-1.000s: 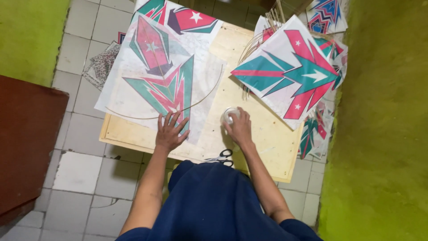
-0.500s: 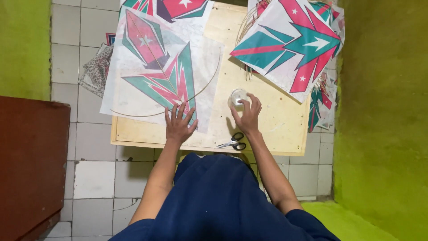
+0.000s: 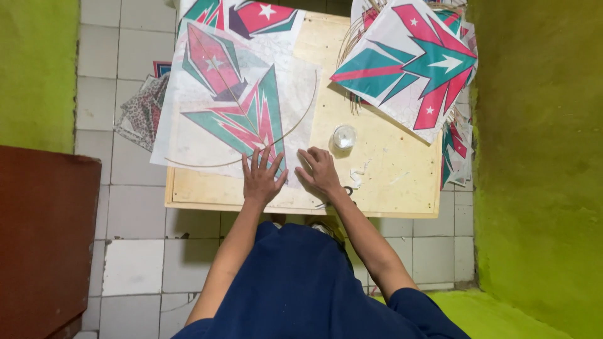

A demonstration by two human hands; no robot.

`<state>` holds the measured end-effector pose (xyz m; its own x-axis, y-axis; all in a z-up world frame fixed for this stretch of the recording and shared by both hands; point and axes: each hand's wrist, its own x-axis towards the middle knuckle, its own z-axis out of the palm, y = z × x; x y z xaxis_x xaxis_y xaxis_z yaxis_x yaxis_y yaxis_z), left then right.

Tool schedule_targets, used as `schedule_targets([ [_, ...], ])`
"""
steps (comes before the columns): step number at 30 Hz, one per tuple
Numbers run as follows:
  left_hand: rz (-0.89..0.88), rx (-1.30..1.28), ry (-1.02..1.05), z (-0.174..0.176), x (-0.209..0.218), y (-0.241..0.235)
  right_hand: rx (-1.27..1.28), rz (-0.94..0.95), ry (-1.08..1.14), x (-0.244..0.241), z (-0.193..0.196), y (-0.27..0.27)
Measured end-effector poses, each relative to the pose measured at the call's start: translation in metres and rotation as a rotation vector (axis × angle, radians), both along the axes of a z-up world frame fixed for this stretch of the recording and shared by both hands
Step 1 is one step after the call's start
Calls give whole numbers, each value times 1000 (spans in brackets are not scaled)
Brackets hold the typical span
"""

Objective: Assembling kite components by applying glue to the bamboo frame and pressing the paper cover onto it.

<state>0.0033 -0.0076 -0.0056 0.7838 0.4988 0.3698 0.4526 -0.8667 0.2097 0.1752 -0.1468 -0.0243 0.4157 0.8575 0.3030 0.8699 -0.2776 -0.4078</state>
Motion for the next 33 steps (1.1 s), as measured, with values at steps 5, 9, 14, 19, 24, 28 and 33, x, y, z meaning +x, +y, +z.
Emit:
schedule_targets([
  [5,3,-33,17,4,-2,-1,-47,-17,-32,-5,7,1],
  [9,-2,-47,33,7,-2,-1,-50,-6,-100,-5,8,2],
  [14,-2,-61,55,5,-2,-1,-56,9,-91,-9,17,1],
  [19,5,-45,50,10,-4,-2,-49,-45,-71,-10,11,1],
  [24,-3,-28,38,7,-3,0,-56,-38,-55,-12,27,6],
  [28,-17,-48,27,7,-3,0,-33,-33,-111,-14,32,7],
  [33,3,-46,63,7,-4,2,39,25,-145,-17,31,5],
])
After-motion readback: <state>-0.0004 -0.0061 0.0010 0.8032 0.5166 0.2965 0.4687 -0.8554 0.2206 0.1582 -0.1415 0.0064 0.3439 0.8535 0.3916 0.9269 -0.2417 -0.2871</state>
